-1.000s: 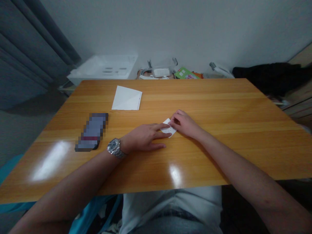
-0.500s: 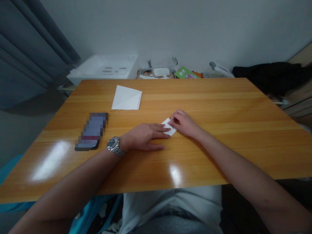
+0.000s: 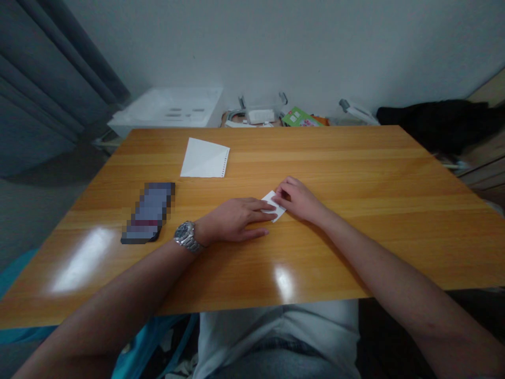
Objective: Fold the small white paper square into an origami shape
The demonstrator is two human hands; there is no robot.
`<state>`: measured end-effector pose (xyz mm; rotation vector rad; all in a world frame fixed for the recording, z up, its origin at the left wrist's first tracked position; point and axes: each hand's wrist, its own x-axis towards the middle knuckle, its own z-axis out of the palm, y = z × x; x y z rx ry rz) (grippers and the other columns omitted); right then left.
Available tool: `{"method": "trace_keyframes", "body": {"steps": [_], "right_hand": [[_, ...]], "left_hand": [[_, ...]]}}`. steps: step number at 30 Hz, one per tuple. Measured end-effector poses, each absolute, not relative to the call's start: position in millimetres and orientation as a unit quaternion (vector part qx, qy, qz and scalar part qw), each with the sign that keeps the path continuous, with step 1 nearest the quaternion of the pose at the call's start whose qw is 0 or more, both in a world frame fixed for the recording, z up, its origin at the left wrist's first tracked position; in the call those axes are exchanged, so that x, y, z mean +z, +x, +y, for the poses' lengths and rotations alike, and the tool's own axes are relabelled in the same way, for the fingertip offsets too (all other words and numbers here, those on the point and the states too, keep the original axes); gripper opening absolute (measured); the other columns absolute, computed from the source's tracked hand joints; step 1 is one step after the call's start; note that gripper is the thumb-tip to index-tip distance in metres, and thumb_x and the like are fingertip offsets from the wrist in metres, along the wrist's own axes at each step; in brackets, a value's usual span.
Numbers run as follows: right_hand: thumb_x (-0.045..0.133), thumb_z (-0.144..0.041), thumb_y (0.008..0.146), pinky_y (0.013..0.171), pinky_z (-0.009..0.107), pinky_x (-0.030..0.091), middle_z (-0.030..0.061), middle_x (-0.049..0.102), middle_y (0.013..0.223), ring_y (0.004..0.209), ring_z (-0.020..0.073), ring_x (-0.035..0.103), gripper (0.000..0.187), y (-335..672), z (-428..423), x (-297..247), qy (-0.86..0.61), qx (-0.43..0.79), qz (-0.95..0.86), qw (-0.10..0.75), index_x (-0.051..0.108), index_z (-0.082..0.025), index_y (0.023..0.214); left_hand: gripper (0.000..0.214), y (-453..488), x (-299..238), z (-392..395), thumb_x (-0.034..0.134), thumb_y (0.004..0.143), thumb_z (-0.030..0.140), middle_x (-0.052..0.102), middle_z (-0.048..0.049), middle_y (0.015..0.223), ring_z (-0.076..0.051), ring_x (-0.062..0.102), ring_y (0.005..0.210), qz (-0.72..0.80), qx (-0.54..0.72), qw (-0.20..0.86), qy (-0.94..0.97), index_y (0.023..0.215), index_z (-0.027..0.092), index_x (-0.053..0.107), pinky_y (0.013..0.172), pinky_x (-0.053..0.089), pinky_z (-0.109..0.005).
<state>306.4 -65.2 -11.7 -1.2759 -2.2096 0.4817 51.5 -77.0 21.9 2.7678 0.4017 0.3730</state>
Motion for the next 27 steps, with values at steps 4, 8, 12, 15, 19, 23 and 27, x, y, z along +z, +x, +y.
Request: {"method": "trace_keyframes", "body": {"steps": [4, 8, 12, 15, 19, 23, 27], "right_hand": [[0.066, -0.029, 0.094, 0.077, 0.033, 0.045, 0.0045, 0.057, 0.09, 0.084, 0.0197, 0.056, 0.02, 306.2, -65.5, -11.2, -0.472, 0.185, -0.818, 0.274, 0.058, -0.021, 0.078], [0.066, -0.029, 0.094, 0.076, 0.033, 0.045, 0.0047, 0.057, 0.09, 0.085, 0.0199, 0.056, 0.02, 306.1, -65.8, -10.6, -0.471, 0.185, -0.817, 0.276, 0.058, -0.021, 0.078], [0.066, -0.03, 0.094, 0.076, 0.033, 0.045, 0.0049, 0.057, 0.09, 0.084, 0.0199, 0.056, 0.019, 306.5, -65.4, -11.2, -0.471, 0.183, -0.819, 0.273, 0.058, -0.021, 0.079], [0.066, -0.03, 0.094, 0.076, 0.033, 0.044, 0.0048, 0.057, 0.09, 0.084, 0.02, 0.056, 0.02, 306.8, -65.5, -11.1, -0.47, 0.181, -0.819, 0.273, 0.058, -0.021, 0.079], [0.065, -0.031, 0.095, 0.076, 0.033, 0.044, 0.0049, 0.057, 0.091, 0.085, 0.0202, 0.056, 0.02, 306.0, -67.0, -8.4, -0.474, 0.187, -0.817, 0.27, 0.058, -0.021, 0.079], [0.065, -0.031, 0.095, 0.077, 0.033, 0.044, 0.0051, 0.057, 0.09, 0.085, 0.0205, 0.056, 0.021, 305.2, -67.5, -6.7, -0.477, 0.191, -0.817, 0.263, 0.058, -0.02, 0.078], [0.066, -0.028, 0.094, 0.077, 0.033, 0.044, 0.0047, 0.057, 0.088, 0.085, 0.0206, 0.056, 0.019, 305.6, -65.9, -9.5, -0.478, 0.181, -0.817, 0.266, 0.058, -0.02, 0.079]], "left_hand": [[0.041, 50.1, 22.4, -76.8, 0.059, 0.099, 0.038, 0.06, -0.009, 0.146, -0.026, 0.057, 0.134, 0.138, 0.126, 0.16, 0.969, 0.138, 0.026, 0.063, 0.113, 0.047, -0.043], [0.039, 48.6, 23.5, -76.4, 0.062, 0.098, 0.04, 0.059, -0.0076, 0.147, -0.026, 0.057, 0.135, 0.13, 0.124, 0.166, 0.97, 0.135, 0.028, 0.067, 0.114, 0.047, -0.043], [0.032, 48.0, 25.9, -76.2, 0.06, 0.099, 0.041, 0.056, -0.0072, 0.15, -0.028, 0.055, 0.137, 0.125, 0.116, 0.164, 0.972, 0.126, 0.028, 0.072, 0.115, 0.046, -0.044], [0.032, 47.7, 27.4, -76.2, 0.058, 0.1, 0.04, 0.056, -0.0069, 0.15, -0.028, 0.053, 0.138, 0.125, 0.11, 0.169, 0.971, 0.125, 0.028, 0.072, 0.116, 0.045, -0.045], [0.036, 48.0, 27.0, -77.0, 0.057, 0.1, 0.04, 0.057, -0.0075, 0.149, -0.027, 0.053, 0.138, 0.13, 0.109, 0.176, 0.97, 0.132, 0.027, 0.067, 0.117, 0.044, -0.044], [0.047, 49.8, 24.7, -78.3, 0.057, 0.1, 0.042, 0.059, -0.0096, 0.147, -0.026, 0.054, 0.137, 0.137, 0.123, 0.172, 0.968, 0.143, 0.024, 0.057, 0.117, 0.043, -0.043], [0.049, 51.7, 23.8, -79.3, 0.057, 0.1, 0.046, 0.058, -0.011, 0.146, -0.028, 0.055, 0.134, 0.146, 0.11, 0.151, 0.972, 0.142, 0.022, 0.059, 0.114, 0.045, -0.044]]}}
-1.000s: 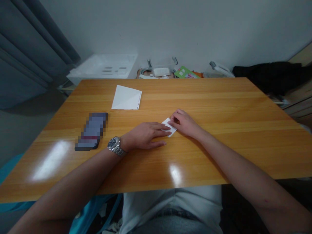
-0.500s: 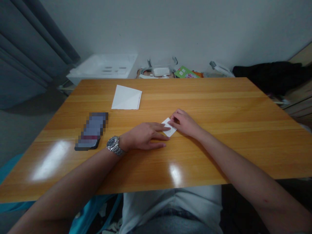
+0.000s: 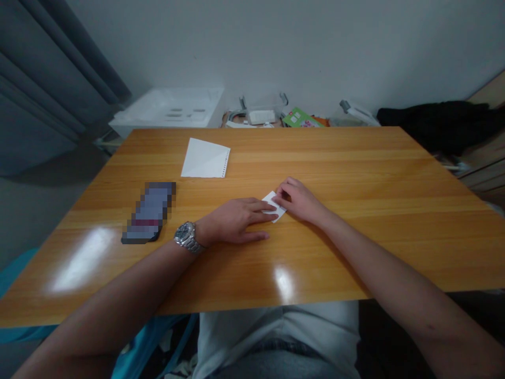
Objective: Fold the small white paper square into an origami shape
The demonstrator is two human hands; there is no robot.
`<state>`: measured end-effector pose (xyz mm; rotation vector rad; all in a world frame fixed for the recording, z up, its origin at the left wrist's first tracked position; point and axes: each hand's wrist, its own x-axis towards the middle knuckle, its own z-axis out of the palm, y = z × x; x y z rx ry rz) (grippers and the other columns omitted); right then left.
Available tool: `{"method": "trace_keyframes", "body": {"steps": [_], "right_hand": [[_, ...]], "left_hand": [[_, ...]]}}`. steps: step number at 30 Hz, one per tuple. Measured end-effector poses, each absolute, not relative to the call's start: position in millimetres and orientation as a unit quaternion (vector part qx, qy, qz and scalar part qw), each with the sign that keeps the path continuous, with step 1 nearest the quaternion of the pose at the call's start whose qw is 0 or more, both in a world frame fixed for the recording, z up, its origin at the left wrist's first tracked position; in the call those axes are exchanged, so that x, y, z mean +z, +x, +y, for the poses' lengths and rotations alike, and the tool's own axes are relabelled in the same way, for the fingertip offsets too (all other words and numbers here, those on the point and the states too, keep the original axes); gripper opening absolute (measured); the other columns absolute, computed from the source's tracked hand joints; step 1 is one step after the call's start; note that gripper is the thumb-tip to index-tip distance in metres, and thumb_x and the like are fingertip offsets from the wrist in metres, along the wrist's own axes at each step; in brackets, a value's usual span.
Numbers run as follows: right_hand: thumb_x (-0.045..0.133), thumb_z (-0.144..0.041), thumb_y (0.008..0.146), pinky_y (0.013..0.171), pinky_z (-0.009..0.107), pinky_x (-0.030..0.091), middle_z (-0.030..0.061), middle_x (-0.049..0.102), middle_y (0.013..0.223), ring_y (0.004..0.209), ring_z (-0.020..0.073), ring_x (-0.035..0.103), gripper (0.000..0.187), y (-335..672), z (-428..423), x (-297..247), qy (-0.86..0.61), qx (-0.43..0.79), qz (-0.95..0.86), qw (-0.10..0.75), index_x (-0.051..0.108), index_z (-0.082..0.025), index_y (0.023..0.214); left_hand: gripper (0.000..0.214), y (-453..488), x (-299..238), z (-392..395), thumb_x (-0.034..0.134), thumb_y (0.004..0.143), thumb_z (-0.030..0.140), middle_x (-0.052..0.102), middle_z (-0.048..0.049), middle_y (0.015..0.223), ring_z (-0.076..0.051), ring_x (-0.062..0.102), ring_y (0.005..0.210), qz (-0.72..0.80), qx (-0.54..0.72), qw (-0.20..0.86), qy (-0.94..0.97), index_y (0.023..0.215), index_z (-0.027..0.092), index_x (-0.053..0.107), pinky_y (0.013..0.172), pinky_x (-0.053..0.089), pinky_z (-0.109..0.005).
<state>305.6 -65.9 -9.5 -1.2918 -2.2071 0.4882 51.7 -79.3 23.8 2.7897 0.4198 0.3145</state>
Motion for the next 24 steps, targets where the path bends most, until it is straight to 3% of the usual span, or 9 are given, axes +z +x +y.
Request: {"method": "trace_keyframes", "body": {"steps": [14, 24], "right_hand": [[0.065, -0.026, 0.094, 0.075, 0.032, 0.046, 0.005, 0.058, 0.091, 0.083, 0.0195, 0.058, 0.013, 312.7, -66.7, -3.9, -0.474, 0.21, -0.81, 0.275, 0.063, -0.02, 0.083], [0.065, -0.026, 0.094, 0.074, 0.032, 0.045, 0.0046, 0.057, 0.09, 0.082, 0.0194, 0.057, 0.013, 310.9, -67.1, -5.0, -0.478, 0.203, -0.81, 0.272, 0.063, -0.019, 0.083]], "left_hand": [[0.048, 51.4, 24.2, -82.0, 0.056, 0.099, 0.052, 0.056, -0.0064, 0.15, -0.026, 0.052, 0.138, 0.175, 0.093, 0.161, 0.967, 0.139, 0.025, 0.061, 0.118, 0.042, -0.042], [0.055, 52.1, 24.9, -82.4, 0.056, 0.099, 0.053, 0.058, -0.0108, 0.147, -0.027, 0.055, 0.135, 0.181, 0.096, 0.163, 0.965, 0.143, 0.022, 0.057, 0.117, 0.043, -0.041]]}}
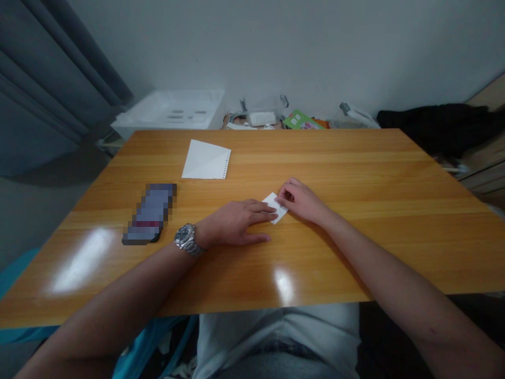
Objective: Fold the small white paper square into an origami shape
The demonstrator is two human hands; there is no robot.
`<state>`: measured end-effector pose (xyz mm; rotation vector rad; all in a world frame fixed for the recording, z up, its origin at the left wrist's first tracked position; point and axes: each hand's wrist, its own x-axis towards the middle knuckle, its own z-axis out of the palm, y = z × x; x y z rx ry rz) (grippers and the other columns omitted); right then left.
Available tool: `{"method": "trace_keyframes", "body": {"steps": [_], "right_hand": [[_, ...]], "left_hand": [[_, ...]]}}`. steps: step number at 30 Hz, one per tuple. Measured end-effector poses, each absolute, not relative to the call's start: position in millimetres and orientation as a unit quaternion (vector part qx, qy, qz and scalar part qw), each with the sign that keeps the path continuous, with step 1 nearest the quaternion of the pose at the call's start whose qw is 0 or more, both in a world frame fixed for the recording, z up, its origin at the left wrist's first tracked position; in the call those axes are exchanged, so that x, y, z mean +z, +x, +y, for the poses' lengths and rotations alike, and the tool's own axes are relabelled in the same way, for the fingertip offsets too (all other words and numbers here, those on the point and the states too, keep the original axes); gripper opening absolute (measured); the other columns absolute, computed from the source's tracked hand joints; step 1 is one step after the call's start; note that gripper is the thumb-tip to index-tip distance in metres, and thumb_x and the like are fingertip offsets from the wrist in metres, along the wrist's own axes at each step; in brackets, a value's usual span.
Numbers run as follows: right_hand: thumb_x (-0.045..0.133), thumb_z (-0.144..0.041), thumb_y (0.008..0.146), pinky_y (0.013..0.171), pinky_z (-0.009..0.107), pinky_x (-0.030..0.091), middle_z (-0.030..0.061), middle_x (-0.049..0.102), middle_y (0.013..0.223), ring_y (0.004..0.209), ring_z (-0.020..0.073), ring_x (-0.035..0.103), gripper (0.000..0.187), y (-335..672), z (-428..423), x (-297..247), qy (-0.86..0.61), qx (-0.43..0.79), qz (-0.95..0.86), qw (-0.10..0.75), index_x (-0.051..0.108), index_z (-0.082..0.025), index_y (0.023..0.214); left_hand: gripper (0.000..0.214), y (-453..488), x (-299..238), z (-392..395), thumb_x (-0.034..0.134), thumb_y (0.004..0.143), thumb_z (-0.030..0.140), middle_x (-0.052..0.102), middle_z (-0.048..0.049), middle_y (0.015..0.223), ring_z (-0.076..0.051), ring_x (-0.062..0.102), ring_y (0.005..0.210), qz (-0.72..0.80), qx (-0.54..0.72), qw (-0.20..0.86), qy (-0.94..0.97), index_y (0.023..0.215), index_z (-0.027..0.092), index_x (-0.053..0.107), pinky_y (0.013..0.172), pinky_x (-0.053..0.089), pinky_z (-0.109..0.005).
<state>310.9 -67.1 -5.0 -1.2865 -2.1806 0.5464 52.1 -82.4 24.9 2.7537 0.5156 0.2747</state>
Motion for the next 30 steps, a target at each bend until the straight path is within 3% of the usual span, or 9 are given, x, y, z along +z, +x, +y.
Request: {"method": "trace_keyframes", "body": {"steps": [18, 30], "right_hand": [[0.066, -0.02, 0.092, 0.078, 0.032, 0.046, 0.0044, 0.056, 0.091, 0.085, 0.0196, 0.057, 0.011, 308.6, -67.3, -3.9, -0.484, 0.194, -0.812, 0.263, 0.06, -0.02, 0.083], [0.063, -0.025, 0.094, 0.076, 0.033, 0.046, 0.0047, 0.056, 0.092, 0.084, 0.0196, 0.056, 0.014, 308.7, -66.1, -4.2, -0.484, 0.205, -0.811, 0.257, 0.059, -0.021, 0.082]], "left_hand": [[0.05, 53.0, 26.5, -83.4, 0.054, 0.1, 0.051, 0.058, -0.0128, 0.146, -0.028, 0.055, 0.134, 0.181, 0.086, 0.151, 0.968, 0.14, 0.021, 0.06, 0.114, 0.045, -0.042], [0.042, 49.4, 29.3, -76.7, 0.057, 0.1, 0.045, 0.056, -0.0081, 0.15, -0.027, 0.052, 0.138, 0.147, 0.082, 0.165, 0.972, 0.138, 0.028, 0.064, 0.117, 0.043, -0.043]]}}
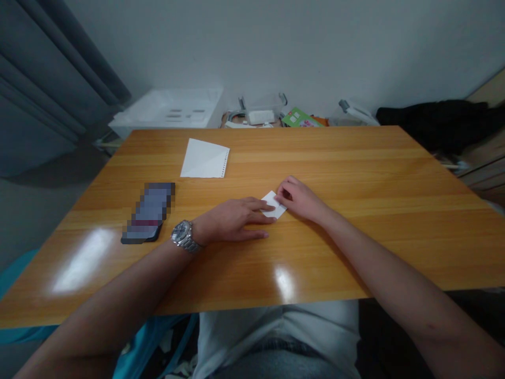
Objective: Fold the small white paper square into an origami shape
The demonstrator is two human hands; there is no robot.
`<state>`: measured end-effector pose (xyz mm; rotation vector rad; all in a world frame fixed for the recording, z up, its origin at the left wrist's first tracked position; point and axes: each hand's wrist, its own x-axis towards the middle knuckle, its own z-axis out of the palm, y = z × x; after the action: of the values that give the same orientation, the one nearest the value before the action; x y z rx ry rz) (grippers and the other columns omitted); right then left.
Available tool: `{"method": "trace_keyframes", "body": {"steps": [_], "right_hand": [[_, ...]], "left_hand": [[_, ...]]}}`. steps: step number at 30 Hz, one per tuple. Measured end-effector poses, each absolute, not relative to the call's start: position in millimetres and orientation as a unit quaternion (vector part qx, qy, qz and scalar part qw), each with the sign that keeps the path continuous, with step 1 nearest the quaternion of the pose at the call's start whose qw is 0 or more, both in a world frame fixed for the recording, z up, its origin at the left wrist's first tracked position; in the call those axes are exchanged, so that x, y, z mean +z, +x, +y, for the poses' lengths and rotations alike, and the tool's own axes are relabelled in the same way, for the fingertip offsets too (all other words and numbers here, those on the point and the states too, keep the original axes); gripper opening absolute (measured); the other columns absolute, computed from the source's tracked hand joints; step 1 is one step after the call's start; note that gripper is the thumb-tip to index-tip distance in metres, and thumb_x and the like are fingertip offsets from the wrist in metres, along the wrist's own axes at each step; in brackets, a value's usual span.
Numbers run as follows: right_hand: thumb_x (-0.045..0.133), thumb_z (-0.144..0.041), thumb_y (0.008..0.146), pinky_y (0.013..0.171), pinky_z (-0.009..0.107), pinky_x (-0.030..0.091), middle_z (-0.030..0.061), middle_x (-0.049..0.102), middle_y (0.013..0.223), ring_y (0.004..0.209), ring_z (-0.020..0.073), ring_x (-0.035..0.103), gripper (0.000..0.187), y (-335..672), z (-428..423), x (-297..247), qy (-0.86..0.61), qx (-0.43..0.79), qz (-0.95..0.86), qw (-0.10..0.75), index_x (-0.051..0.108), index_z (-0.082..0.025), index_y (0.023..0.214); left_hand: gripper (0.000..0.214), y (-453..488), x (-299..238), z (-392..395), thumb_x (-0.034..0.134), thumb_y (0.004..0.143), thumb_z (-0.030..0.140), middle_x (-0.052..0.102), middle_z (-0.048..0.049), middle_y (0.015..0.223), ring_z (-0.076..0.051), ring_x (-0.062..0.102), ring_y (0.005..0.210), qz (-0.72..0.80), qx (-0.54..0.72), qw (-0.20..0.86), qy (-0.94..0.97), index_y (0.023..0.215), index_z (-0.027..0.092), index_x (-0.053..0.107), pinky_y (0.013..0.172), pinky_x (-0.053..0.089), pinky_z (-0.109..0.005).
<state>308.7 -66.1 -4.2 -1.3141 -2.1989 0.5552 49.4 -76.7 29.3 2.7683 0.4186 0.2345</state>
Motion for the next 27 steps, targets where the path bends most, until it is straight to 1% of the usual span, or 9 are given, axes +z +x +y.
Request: {"method": "trace_keyframes", "body": {"steps": [4, 8, 12, 14, 17, 22, 24, 27], "right_hand": [[0.062, -0.028, 0.095, 0.076, 0.033, 0.046, 0.0051, 0.056, 0.093, 0.085, 0.0197, 0.057, 0.016, 309, -65, -5, -0.483, 0.205, -0.813, 0.254, 0.058, -0.021, 0.081], [0.061, -0.03, 0.096, 0.077, 0.033, 0.046, 0.0056, 0.057, 0.093, 0.086, 0.0204, 0.057, 0.018, 309, -64, -6, -0.479, 0.208, -0.814, 0.254, 0.058, -0.021, 0.08], [0.06, -0.033, 0.097, 0.08, 0.035, 0.047, 0.006, 0.056, 0.094, 0.087, 0.021, 0.057, 0.018, 312, -67, -5, -0.476, 0.202, -0.817, 0.255, 0.059, -0.021, 0.083], [0.064, -0.035, 0.094, 0.084, 0.037, 0.047, 0.0068, 0.057, 0.098, 0.091, 0.0227, 0.057, 0.016, 314, -70, -3, -0.47, 0.186, -0.826, 0.248, 0.061, -0.021, 0.087], [0.07, -0.038, 0.089, 0.092, 0.042, 0.046, 0.0085, 0.056, 0.104, 0.101, 0.0268, 0.056, 0.018, 317, -72, -2, -0.466, 0.157, -0.839, 0.233, 0.062, -0.022, 0.092], [0.073, -0.042, 0.087, 0.096, 0.045, 0.045, 0.0097, 0.055, 0.109, 0.105, 0.0295, 0.054, 0.024, 319, -70, -4, -0.488, 0.145, -0.834, 0.212, 0.06, -0.023, 0.095], [0.072, -0.043, 0.088, 0.096, 0.046, 0.045, 0.0101, 0.055, 0.109, 0.105, 0.0298, 0.054, 0.025, 320, -68, -6, -0.493, 0.145, -0.833, 0.207, 0.06, -0.023, 0.096], [0.065, -0.041, 0.093, 0.096, 0.045, 0.045, 0.0102, 0.055, 0.109, 0.105, 0.0291, 0.054, 0.019, 321, -65, -8, -0.487, 0.153, -0.835, 0.205, 0.061, -0.023, 0.097]], "left_hand": [[0.037, 47, 29, -75, 0.06, 0.099, 0.043, 0.054, -0.0075, 0.152, -0.028, 0.051, 0.139, 0.14, 0.087, 0.174, 0.971, 0.133, 0.03, 0.068, 0.117, 0.043, -0.045], [0.041, 47, 31, -77, 0.06, 0.099, 0.045, 0.054, -0.0081, 0.152, -0.028, 0.049, 0.141, 0.142, 0.078, 0.175, 0.971, 0.135, 0.028, 0.066, 0.119, 0.041, -0.046], [0.041, 48, 31, -78, 0.058, 0.099, 0.045, 0.054, -0.0065, 0.152, -0.027, 0.05, 0.141, 0.148, 0.079, 0.181, 0.969, 0.137, 0.03, 0.064, 0.118, 0.042, -0.045], [0.042, 48, 30, -78, 0.059, 0.099, 0.046, 0.053, -0.006, 0.153, -0.026, 0.049, 0.142, 0.15, 0.083, 0.184, 0.968, 0.138, 0.031, 0.063, 0.119, 0.041, -0.044], [0.043, 47, 30, -78, 0.059, 0.099, 0.047, 0.052, -0.0051, 0.154, -0.025, 0.048, 0.143, 0.156, 0.079, 0.186, 0.967, 0.139, 0.032, 0.062, 0.12, 0.04, -0.043], [0.044, 47, 32, -80, 0.058, 0.099, 0.048, 0.05, -0.0048, 0.156, -0.025, 0.046, 0.145, 0.169, 0.066, 0.185, 0.966, 0.139, 0.031, 0.063, 0.121, 0.039, -0.043], [0.043, 47, 32, -80, 0.059, 0.098, 0.048, 0.05, -0.0049, 0.155, -0.026, 0.047, 0.144, 0.168, 0.071, 0.188, 0.965, 0.138, 0.031, 0.064, 0.12, 0.04, -0.043], [0.042, 47, 30, -80, 0.061, 0.097, 0.047, 0.053, -0.0044, 0.154, -0.026, 0.048, 0.143, 0.165, 0.081, 0.19, 0.964, 0.136, 0.031, 0.065, 0.119, 0.041, -0.044]]}}
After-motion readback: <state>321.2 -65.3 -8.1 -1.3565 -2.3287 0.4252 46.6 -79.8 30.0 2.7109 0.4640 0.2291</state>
